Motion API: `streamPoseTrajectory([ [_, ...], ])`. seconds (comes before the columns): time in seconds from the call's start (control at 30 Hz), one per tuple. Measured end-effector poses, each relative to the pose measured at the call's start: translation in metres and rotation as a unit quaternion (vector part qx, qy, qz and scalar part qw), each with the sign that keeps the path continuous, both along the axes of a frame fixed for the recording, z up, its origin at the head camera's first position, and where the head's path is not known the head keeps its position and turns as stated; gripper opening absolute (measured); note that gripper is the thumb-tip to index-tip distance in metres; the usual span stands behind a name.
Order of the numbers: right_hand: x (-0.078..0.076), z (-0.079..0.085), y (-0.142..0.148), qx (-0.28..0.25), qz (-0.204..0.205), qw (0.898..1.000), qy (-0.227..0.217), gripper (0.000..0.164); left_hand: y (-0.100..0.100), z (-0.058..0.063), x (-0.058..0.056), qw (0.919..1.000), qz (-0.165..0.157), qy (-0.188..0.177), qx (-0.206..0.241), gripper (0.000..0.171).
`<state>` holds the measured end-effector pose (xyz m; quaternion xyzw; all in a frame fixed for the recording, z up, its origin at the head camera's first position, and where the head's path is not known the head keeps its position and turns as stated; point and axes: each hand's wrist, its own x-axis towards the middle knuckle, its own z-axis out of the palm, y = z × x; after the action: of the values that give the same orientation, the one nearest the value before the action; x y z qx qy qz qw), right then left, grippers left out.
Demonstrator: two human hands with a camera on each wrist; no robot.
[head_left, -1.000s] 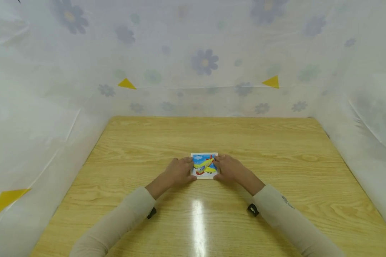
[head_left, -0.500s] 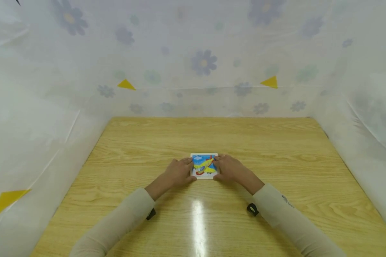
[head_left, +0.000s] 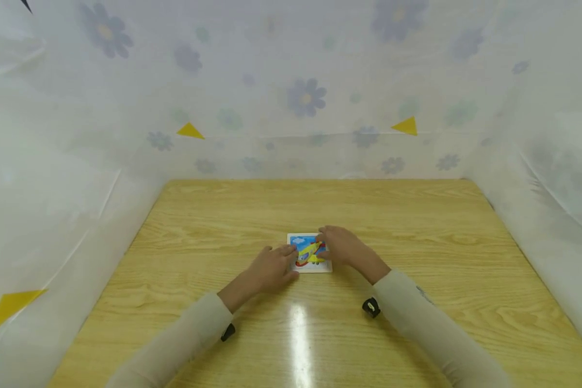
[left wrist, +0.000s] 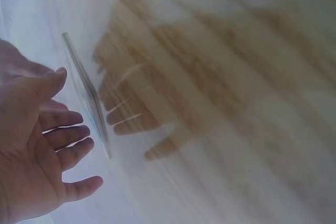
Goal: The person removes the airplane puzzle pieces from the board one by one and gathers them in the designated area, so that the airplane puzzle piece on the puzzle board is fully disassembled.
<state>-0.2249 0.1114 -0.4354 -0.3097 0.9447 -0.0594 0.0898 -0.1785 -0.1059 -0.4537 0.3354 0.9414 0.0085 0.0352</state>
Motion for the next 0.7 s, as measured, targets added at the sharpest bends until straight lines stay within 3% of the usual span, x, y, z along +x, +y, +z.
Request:
streamPoseTrajectory([
  [0.13,-0.008,0.001,-0.009,-0.021,0.001,1.000,0.004,0.035,0.003,-0.001,0.004,0.9997,-0.018,0.014,-0.011,0.053],
  [0.3,-0.018,-0.002,-0.019,-0.010,-0.009,1.000,-0.005,0.038,0.005,-0.001,0.007,0.9989,-0.030,0.031,-0.016,0.044],
  [0.5,-0.028,-0.005,-0.026,-0.042,-0.009,0.999,-0.021,0.033,0.008,-0.002,0.009,0.9988,-0.028,0.036,-0.018,0.042],
  [0.7,-0.032,-0.009,-0.030,-0.064,-0.026,0.996,-0.054,0.033,0.013,0.000,0.011,0.9965,-0.052,0.063,-0.015,0.033],
])
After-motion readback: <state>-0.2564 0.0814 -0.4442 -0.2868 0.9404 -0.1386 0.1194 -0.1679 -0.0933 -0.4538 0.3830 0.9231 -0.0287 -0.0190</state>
